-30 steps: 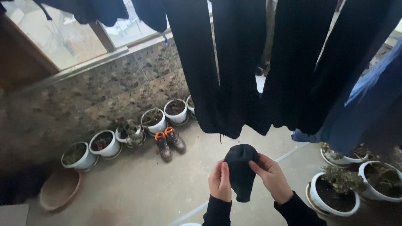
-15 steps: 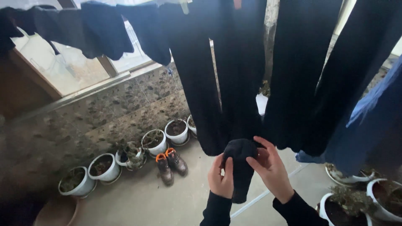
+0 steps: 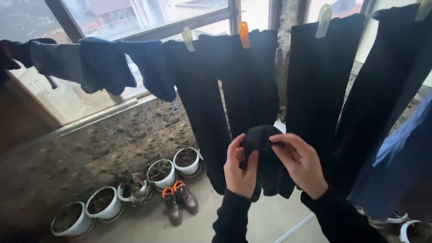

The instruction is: The person repeatedly picks socks from a white laundry basket and hangs them on a clothesline using clothespins. The person handles black and gray socks one at a time, secures them with orange and white clothespins, and continues until the basket is empty.

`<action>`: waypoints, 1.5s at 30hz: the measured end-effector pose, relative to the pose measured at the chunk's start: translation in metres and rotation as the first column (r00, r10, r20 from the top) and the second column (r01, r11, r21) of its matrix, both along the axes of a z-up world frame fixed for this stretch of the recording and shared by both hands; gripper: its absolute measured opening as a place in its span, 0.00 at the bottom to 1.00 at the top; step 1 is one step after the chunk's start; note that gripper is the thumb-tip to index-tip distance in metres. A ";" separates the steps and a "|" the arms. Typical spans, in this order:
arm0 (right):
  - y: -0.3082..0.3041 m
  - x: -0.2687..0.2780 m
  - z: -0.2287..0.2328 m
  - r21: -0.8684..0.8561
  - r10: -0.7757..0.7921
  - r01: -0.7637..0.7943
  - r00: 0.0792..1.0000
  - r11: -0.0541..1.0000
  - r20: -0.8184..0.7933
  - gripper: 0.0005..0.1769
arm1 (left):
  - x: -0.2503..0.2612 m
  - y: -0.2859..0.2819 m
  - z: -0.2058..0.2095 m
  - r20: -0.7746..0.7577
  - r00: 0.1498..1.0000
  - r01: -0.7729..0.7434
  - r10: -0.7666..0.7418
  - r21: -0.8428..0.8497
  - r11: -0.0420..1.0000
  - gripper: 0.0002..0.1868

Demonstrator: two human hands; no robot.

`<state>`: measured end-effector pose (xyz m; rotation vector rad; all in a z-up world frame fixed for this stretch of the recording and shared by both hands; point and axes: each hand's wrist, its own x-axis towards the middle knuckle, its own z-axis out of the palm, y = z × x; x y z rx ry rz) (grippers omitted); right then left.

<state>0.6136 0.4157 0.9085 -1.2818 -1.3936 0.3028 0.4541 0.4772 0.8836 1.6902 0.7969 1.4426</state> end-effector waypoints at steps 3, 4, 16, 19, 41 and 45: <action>0.023 0.024 0.026 0.224 -0.061 0.047 0.997 0.974 0.056 0.16 | 0.027 0.029 0.025 0.073 0.997 -0.014 0.001 0.178 0.984 0.28; 0.030 0.033 0.038 0.250 -0.084 0.059 0.992 0.966 0.091 0.15 | 0.035 0.036 0.039 0.056 0.998 -0.040 0.028 0.230 0.972 0.28; 0.132 0.141 0.165 0.535 -0.360 0.019 0.760 0.844 0.541 0.13 | 0.128 0.141 0.168 0.041 0.982 -0.172 0.184 0.589 0.789 0.18; 0.165 0.165 0.185 0.593 -0.457 0.024 0.662 0.805 0.594 0.14 | 0.149 0.171 0.192 0.025 0.964 -0.225 0.266 0.613 0.757 0.16; 0.207 0.176 0.248 0.165 -0.361 0.419 0.447 0.893 0.819 0.18 | 0.195 0.244 0.238 -0.395 0.634 -0.157 0.665 0.776 0.611 0.16; 0.189 0.169 0.245 0.159 -0.334 0.367 0.481 0.916 0.811 0.18 | 0.181 0.227 0.236 -0.417 0.670 -0.134 0.614 0.745 0.653 0.15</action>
